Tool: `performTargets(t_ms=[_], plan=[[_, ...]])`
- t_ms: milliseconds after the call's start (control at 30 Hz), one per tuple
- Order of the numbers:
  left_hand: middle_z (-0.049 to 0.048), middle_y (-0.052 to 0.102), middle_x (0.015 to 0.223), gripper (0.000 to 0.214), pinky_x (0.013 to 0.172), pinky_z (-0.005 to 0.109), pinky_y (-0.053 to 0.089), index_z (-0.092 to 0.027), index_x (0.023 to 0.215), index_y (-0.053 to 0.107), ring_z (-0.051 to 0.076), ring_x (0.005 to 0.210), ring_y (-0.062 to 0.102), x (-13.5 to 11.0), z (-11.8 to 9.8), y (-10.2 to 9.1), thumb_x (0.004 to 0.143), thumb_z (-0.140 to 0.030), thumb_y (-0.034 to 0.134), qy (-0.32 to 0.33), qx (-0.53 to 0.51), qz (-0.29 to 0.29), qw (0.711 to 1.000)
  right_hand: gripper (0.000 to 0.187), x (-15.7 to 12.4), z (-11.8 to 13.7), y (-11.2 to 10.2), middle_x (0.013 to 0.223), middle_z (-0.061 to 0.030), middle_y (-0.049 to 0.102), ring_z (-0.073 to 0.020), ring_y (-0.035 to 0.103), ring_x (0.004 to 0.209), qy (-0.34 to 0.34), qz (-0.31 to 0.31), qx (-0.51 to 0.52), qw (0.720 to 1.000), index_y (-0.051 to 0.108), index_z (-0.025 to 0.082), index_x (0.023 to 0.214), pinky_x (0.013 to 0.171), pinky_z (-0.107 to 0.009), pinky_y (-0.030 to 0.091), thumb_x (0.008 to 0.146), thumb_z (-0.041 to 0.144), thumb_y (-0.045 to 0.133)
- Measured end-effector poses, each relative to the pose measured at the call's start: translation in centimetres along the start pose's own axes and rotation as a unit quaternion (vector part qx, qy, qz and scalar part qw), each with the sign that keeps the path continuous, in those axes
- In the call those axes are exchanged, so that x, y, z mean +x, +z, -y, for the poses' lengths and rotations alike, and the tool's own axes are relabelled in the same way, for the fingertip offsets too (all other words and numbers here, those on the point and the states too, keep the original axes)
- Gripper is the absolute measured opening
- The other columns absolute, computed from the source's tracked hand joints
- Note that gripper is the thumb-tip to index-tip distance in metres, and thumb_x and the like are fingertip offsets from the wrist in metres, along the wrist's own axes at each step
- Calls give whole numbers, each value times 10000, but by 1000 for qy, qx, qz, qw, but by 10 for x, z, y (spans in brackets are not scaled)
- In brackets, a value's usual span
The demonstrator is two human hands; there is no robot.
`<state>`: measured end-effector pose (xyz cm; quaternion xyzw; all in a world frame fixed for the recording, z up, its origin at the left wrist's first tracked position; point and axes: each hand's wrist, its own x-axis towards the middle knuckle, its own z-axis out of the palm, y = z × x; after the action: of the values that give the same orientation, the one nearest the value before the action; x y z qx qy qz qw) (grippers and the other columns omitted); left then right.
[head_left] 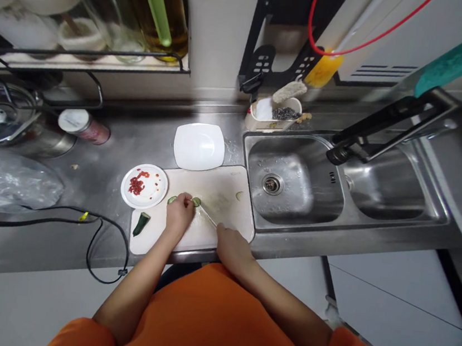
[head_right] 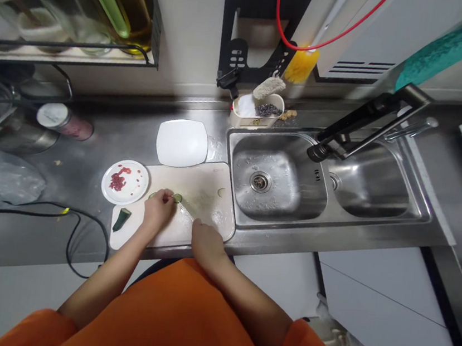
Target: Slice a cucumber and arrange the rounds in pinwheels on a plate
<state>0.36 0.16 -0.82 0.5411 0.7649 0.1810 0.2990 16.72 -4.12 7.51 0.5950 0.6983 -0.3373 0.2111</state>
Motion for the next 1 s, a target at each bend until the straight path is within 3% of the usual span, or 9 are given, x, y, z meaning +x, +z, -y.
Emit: performTargets(t_ms=[600,867,1000], plan=[[44,704,799,221,745,298,445,-192,872,675,192,762,623,2,0,-1,766,-212,482,6,12,7,1000,318,4,2,2,926,-141,654,-236,631,938,-12,14,29,999,507,129,1083,708,-289,445,865,26,300],[25,699,781,220,751,295,444,-217,881,685,180,751,619,-1,-4,-4,773,-261,499,0,-8,14,1000,340,-12,-15,7,979,-141,653,-248,620,965,26,63,28,997,518,133,1090,716,-306,441,852,29,298],[12,698,767,232,719,265,453,-215,879,686,155,710,620,-1,0,-15,763,-345,532,-3,-45,17,999,359,-12,-22,10,1000,-134,647,-240,609,988,36,65,32,997,514,147,1102,720,-301,437,833,21,312]])
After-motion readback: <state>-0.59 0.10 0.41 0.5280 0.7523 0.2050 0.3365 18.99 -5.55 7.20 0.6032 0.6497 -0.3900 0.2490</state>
